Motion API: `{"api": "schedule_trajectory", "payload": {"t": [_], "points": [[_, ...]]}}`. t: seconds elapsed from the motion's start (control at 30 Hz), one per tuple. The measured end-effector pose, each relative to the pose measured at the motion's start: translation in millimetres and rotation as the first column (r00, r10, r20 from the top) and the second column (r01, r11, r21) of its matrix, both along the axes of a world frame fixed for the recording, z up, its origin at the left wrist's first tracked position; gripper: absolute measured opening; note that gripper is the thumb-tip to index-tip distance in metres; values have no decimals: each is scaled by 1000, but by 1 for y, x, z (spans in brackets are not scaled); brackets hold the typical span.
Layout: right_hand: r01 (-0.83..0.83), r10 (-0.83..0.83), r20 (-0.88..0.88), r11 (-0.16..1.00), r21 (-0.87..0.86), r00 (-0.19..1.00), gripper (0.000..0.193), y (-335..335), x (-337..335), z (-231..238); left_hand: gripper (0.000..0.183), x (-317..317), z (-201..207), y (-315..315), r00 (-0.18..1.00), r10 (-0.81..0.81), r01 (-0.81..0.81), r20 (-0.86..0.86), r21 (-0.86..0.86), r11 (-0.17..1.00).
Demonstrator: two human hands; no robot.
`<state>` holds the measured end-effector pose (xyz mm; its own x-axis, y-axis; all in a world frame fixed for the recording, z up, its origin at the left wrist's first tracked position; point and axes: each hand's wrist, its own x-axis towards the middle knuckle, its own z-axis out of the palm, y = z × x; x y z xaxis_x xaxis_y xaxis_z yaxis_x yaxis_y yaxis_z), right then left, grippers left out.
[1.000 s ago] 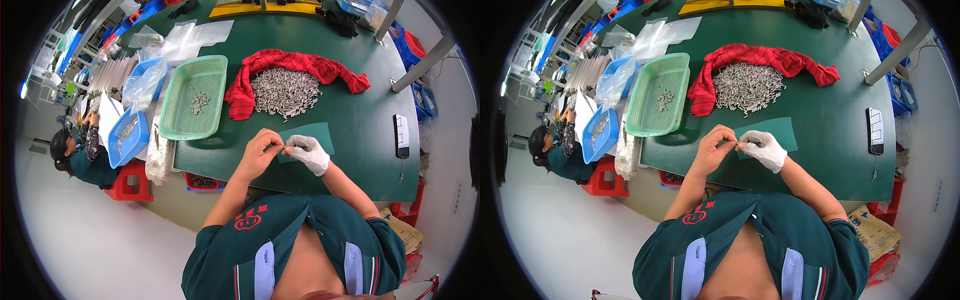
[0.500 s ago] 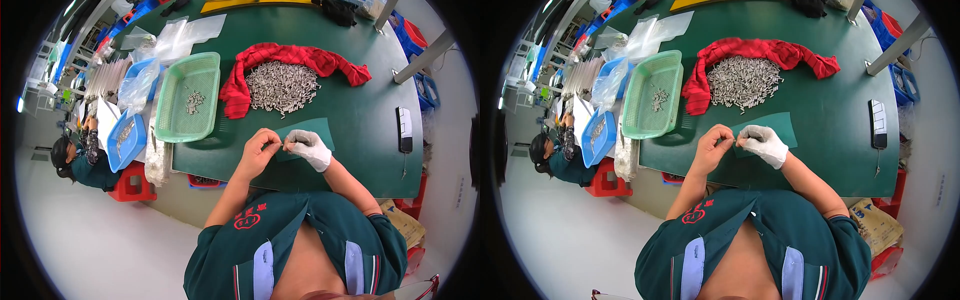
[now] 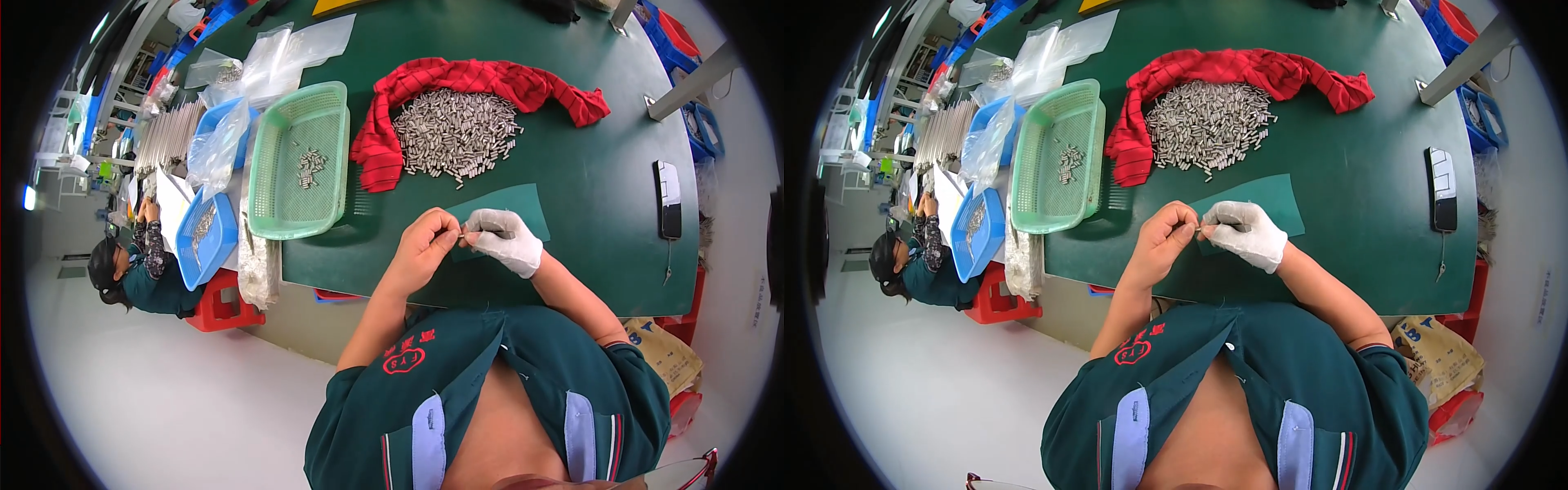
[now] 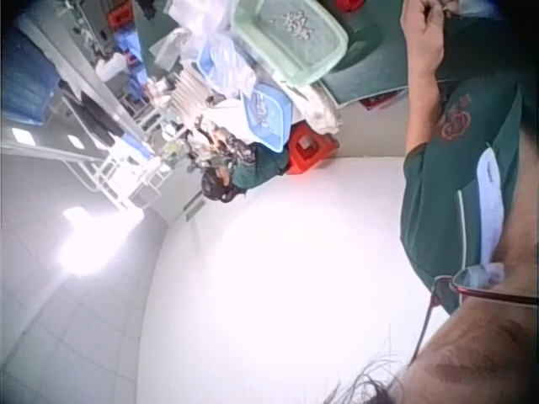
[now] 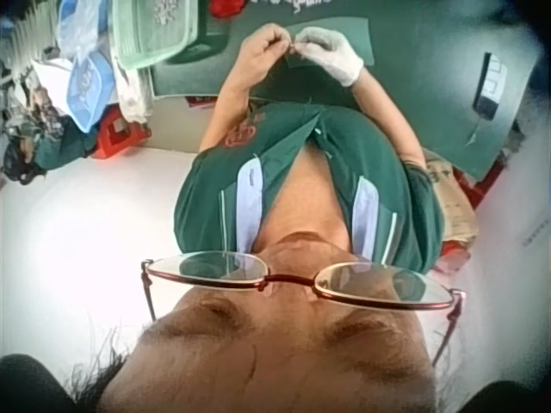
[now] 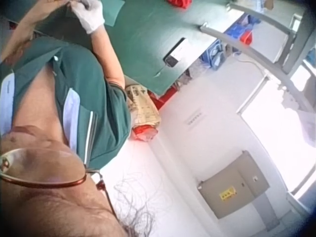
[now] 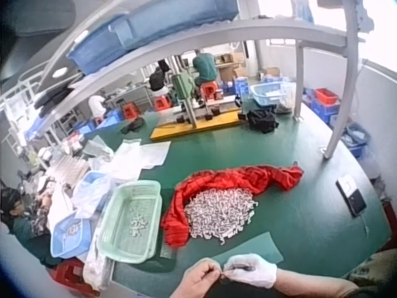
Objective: The person sorts small metal pins on a green mat at a factory workbench, using tweezers to pick up and inspect each pin.
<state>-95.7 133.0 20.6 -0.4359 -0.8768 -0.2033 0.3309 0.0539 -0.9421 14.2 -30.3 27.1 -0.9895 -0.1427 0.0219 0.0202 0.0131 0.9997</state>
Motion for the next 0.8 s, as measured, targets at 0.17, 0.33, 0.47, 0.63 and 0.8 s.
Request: {"api": "schedule_trajectory", "payload": {"t": [0.17, 0.33, 0.47, 0.63, 0.8], "points": [[9, -9, 17, 1000, -7, 1000, 18, -1, 1, -2, 9, 0, 3, 1, 999, 18, -16, 34, -60, 998], [1, -1, 22, 1000, -18, 1000, 18, -1, 2, -2, 10, 1, 1, 1, 999, 28, -25, 33, -68, 997], [138, -137, 55, 990, -12, 989, 22, -3, 3, 1, 9, 0, 0, 4, 995, 79, -74, 59, -84, 994], [413, -372, 246, 899, -144, 895, 34, -9, 0, -1, 6, 0, -15, 19, 979, 196, -188, -47, -561, 806], [484, -297, 499, 822, -300, 814, 40, -15, -2, 7, 12, 1, -30, 35, 964, 217, -241, -153, -846, 476]]}}
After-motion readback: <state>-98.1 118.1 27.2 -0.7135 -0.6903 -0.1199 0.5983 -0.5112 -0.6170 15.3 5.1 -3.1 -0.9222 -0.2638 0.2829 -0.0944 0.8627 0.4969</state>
